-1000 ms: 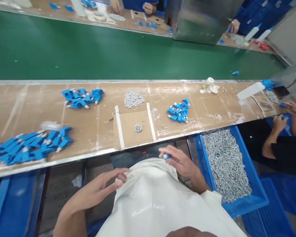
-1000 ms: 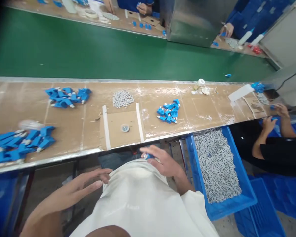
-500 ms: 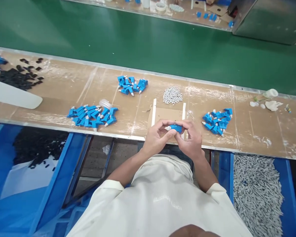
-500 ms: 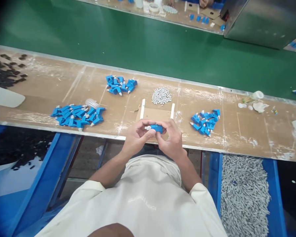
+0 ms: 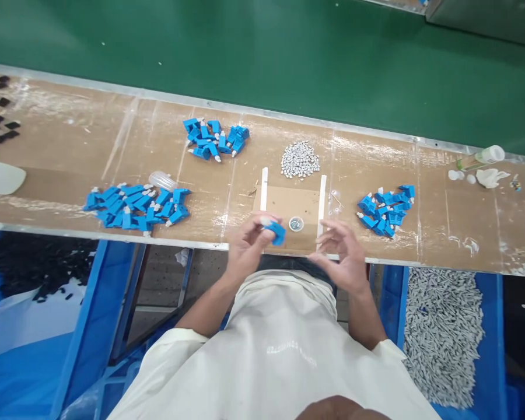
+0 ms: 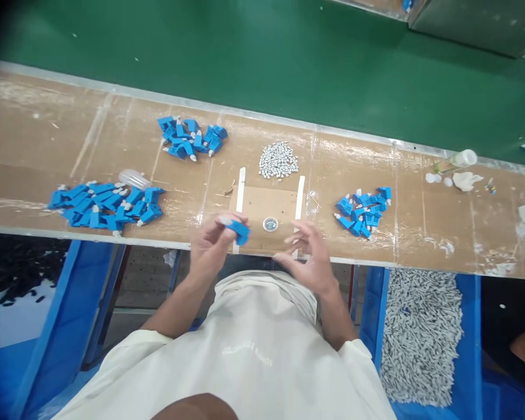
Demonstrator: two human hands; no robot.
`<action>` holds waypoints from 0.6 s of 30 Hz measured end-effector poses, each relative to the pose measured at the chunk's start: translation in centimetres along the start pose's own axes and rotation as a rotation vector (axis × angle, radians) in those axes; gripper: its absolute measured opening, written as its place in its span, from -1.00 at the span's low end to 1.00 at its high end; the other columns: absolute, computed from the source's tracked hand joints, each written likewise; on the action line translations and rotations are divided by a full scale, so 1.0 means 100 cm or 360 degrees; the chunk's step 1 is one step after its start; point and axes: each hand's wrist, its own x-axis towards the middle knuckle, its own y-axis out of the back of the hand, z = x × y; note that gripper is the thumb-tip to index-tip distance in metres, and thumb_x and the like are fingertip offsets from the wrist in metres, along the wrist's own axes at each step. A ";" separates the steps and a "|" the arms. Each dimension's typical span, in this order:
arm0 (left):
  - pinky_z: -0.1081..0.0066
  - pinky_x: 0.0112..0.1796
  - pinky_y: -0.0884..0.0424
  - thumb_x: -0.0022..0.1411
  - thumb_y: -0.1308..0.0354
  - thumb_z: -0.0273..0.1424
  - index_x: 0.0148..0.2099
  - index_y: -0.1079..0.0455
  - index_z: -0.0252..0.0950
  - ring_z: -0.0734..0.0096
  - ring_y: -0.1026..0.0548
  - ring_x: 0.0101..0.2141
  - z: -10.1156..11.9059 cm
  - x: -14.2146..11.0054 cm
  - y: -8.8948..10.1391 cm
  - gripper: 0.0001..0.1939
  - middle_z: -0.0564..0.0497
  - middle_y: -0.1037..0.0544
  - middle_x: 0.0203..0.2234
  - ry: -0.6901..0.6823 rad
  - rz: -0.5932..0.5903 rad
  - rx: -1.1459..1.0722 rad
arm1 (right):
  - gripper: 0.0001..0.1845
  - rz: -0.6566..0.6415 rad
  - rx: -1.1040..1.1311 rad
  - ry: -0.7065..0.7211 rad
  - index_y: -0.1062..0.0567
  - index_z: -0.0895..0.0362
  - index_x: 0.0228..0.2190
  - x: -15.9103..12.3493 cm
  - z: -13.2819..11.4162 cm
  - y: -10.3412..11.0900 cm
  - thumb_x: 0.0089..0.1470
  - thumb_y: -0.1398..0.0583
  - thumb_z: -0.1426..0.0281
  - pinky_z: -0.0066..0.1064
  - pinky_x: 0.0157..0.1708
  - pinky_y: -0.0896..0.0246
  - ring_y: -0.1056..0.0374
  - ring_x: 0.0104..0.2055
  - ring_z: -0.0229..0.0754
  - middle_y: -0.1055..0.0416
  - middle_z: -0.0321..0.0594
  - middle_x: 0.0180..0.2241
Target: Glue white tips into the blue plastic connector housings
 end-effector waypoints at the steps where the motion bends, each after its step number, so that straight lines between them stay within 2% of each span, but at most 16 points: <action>1: 0.46 -0.38 -0.47 0.24 -0.37 -0.12 -0.18 -0.56 -0.25 0.38 -0.59 -0.32 -0.003 0.001 0.007 -0.70 -0.06 -0.64 -0.29 0.0096 0.0126 -0.0088 | -0.46 0.0089 -0.0055 -0.0072 -0.49 -0.01 0.07 0.003 0.009 0.008 0.08 -0.42 0.19 -0.29 -0.27 -0.54 -0.50 -0.26 -0.19 -0.44 -0.13 0.00; 3: 0.54 -0.48 -0.41 0.18 -0.42 -0.08 -0.19 -0.53 -0.27 0.43 -0.59 -0.40 -0.012 0.007 0.020 -0.64 -0.03 -0.65 -0.36 0.0262 0.0305 -0.0233 | -0.64 0.0164 -0.0150 -0.0186 -0.56 0.04 -0.06 0.012 0.028 0.018 0.13 -0.37 0.19 -0.28 -0.23 -0.51 -0.47 -0.32 -0.23 -0.48 -0.19 -0.14; 5: 0.58 -0.53 -0.37 0.09 -0.47 -0.06 -0.24 -0.52 -0.29 0.47 -0.58 -0.44 -0.022 0.014 0.029 -0.58 -0.01 -0.64 -0.42 0.0381 0.0395 -0.0346 | -0.69 0.0035 -0.0134 -0.0268 -0.59 0.08 -0.13 0.022 0.041 0.017 0.15 -0.35 0.18 -0.29 -0.24 -0.47 -0.44 -0.35 -0.23 -0.49 -0.21 -0.24; 7: 0.60 -0.53 -0.39 0.00 -0.53 -0.07 -0.28 -0.51 -0.31 0.49 -0.58 -0.45 -0.033 0.021 0.033 -0.55 -0.01 -0.64 -0.43 0.0470 0.0444 -0.0450 | -0.68 -0.0082 -0.0070 -0.0309 -0.60 0.10 -0.15 0.031 0.047 0.005 0.14 -0.34 0.16 -0.33 -0.32 -0.42 -0.41 -0.38 -0.24 -0.48 -0.21 -0.26; 12: 0.59 -0.45 -0.47 -0.09 -0.58 -0.13 -0.27 -0.51 -0.31 0.49 -0.61 -0.41 -0.049 0.029 0.035 -0.53 -0.01 -0.64 -0.39 0.0552 0.0499 -0.0617 | -0.66 -0.0051 -0.0061 -0.0269 -0.65 0.09 -0.16 0.049 0.044 -0.029 0.15 -0.33 0.12 -0.36 -0.38 -0.32 -0.27 -0.43 -0.28 -0.39 -0.24 -0.31; 18: 0.52 -0.39 -0.52 -0.07 -0.57 -0.12 -0.27 -0.50 -0.30 0.46 -0.60 -0.41 -0.052 0.026 0.037 -0.54 0.00 -0.63 -0.40 0.0598 0.0465 -0.0663 | -0.76 -0.0131 -0.0104 -0.0159 -0.71 0.05 -0.26 0.056 0.044 -0.032 0.21 -0.30 0.18 -0.34 -0.42 -0.21 -0.26 -0.40 -0.22 -0.34 -0.24 -0.39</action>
